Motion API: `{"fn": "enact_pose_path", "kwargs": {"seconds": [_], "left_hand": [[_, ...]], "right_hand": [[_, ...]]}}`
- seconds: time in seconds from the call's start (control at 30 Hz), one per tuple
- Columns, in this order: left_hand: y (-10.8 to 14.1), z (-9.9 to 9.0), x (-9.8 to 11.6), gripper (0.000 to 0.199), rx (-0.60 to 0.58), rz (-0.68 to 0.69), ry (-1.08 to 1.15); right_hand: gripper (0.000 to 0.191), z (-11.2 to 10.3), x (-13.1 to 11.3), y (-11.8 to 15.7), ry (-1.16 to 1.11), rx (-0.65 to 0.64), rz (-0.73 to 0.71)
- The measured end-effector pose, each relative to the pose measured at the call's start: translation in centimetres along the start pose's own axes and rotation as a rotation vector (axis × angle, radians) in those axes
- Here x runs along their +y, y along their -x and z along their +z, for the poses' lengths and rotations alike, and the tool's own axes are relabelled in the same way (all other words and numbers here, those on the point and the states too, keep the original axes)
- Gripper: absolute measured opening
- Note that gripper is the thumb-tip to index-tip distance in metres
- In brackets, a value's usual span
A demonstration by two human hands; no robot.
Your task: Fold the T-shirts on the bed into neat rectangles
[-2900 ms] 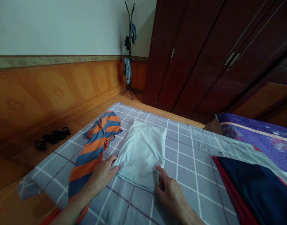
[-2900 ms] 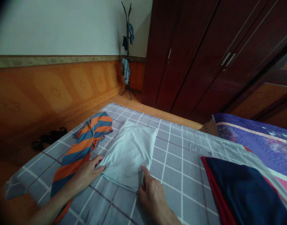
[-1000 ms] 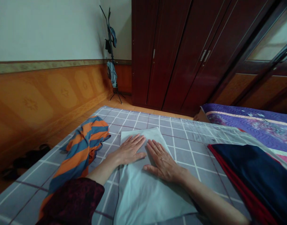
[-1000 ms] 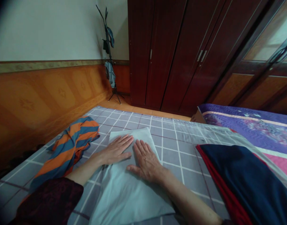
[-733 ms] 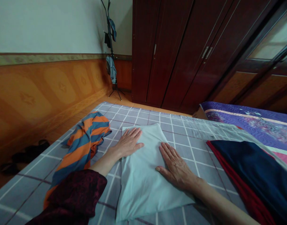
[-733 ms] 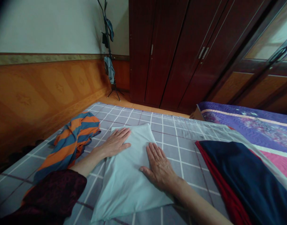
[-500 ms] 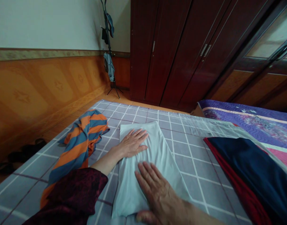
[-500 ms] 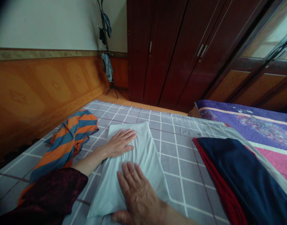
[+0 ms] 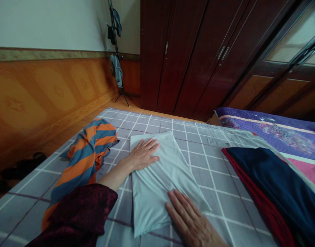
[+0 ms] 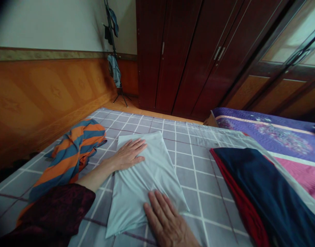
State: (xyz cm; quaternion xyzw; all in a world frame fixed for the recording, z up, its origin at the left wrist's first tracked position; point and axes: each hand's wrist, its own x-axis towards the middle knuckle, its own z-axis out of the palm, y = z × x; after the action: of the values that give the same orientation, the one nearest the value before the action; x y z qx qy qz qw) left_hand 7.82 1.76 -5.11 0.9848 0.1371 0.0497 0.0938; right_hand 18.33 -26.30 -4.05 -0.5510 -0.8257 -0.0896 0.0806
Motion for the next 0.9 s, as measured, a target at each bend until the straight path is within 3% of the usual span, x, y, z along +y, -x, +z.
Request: {"fn": "enact_pose_path", "kwargs": {"seconds": [0.13,0.27,0.43,0.53,0.63,0.8,0.9], "left_hand": [[-0.2,-0.3,1.4,0.065,-0.016,0.016,0.036],[0.0,-0.6,4.8,0.069,-0.091,0.166,0.086],[2.6,-2.2,7.8,0.07,-0.151,0.21,0.087],[4.9,-2.9,8.4,0.07,-0.205,0.283,0.108],[6.7,-2.4,8.7,0.071,-0.231,0.289,0.124],[7.6,-0.9,9.4,0.071,-0.164,0.377,0.153],[7.7,-1.0,9.7,0.07,-0.165,0.434,0.152]], "right_hand": [[0.063,-1.1,0.2,3.9,-0.004,0.019,0.11],[0.066,-1.6,0.8,4.2,0.083,0.024,0.238],[0.027,-1.5,2.1,4.1,0.103,0.115,0.3],[0.027,-1.2,2.6,4.6,0.046,0.126,0.373],[0.027,-1.1,2.8,5.2,0.039,0.131,0.42],[0.023,-1.7,2.4,4.8,0.037,0.176,0.423],[0.022,-2.0,1.8,3.7,0.063,0.217,0.341]]}}
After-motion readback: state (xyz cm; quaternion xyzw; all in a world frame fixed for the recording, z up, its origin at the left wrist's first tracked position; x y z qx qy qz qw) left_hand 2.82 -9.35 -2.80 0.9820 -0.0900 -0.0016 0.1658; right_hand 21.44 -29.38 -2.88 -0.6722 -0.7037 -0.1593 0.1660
